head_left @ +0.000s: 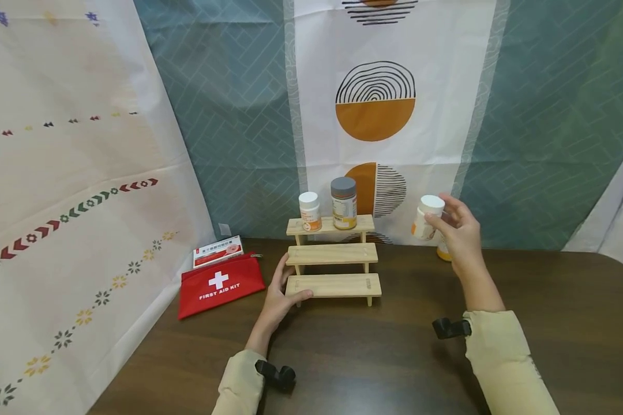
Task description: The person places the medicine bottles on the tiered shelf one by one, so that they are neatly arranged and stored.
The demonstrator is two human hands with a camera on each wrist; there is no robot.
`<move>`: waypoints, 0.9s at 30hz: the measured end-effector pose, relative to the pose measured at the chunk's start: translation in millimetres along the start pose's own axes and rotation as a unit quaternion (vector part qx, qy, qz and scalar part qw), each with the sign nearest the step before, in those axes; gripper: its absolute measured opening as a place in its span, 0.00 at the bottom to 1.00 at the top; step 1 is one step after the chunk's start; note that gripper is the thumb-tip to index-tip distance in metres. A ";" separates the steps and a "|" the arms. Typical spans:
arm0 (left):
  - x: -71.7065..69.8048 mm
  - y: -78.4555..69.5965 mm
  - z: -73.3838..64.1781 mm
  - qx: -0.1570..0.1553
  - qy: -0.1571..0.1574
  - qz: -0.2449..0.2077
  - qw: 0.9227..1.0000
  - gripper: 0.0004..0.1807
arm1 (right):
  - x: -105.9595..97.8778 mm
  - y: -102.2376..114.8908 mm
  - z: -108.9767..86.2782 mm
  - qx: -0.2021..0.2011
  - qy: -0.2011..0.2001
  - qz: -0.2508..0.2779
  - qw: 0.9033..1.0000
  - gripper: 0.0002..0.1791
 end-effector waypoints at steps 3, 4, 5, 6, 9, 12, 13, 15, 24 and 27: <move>-4.3 -0.2 -4.3 -0.007 -0.013 0.002 1.000 0.55 | 10.0 -0.8 -3.1 -0.011 0.019 -0.019 1.000 0.33; -5.5 -0.2 -5.6 -0.009 -0.015 0.003 1.000 0.55 | 13.2 -0.8 -4.0 -0.014 0.024 -0.021 0.999 0.33; -6.4 0.0 -6.5 -0.011 -0.014 0.005 1.000 0.55 | 16.2 -0.8 -5.0 -0.017 0.029 -0.025 0.999 0.33; -7.1 0.0 -6.9 -0.012 -0.011 0.006 1.000 0.55 | 19.0 -0.6 -5.8 -0.020 0.034 -0.024 0.999 0.32; -7.5 0.1 -6.6 -0.010 -0.006 0.006 1.000 0.55 | 26.9 1.2 -8.1 -0.027 0.048 -0.024 0.998 0.32; -5.9 -0.5 -5.2 -0.003 -0.010 0.005 1.000 0.55 | 34.2 3.5 -10.2 -0.028 0.065 -0.022 0.997 0.33; -5.1 -0.6 -5.0 -0.003 -0.012 0.003 1.000 0.55 | 36.4 4.2 -11.2 -0.028 0.071 -0.023 0.997 0.33; -3.3 -0.6 -4.5 -0.005 -0.011 0.000 1.000 0.55 | 39.8 4.5 -12.8 -0.027 0.080 -0.025 0.996 0.33; 0.8 0.1 1.7 -0.004 -0.008 0.006 1.000 0.54 | 59.1 6.4 -18.9 -0.047 0.111 -0.017 0.993 0.30; 0.3 0.8 1.8 -0.005 -0.009 0.010 1.000 0.55 | 70.1 7.9 -21.7 -0.054 0.123 -0.016 0.991 0.30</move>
Point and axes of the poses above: each hand's wrist, its own z-axis towards the middle knuckle, its own x-axis out of the palm, y = z × x, the point moved 1 cm from there along z, towards the middle knuckle, and after that the axes turned 13 degrees about -z, right-handed, at the moved point
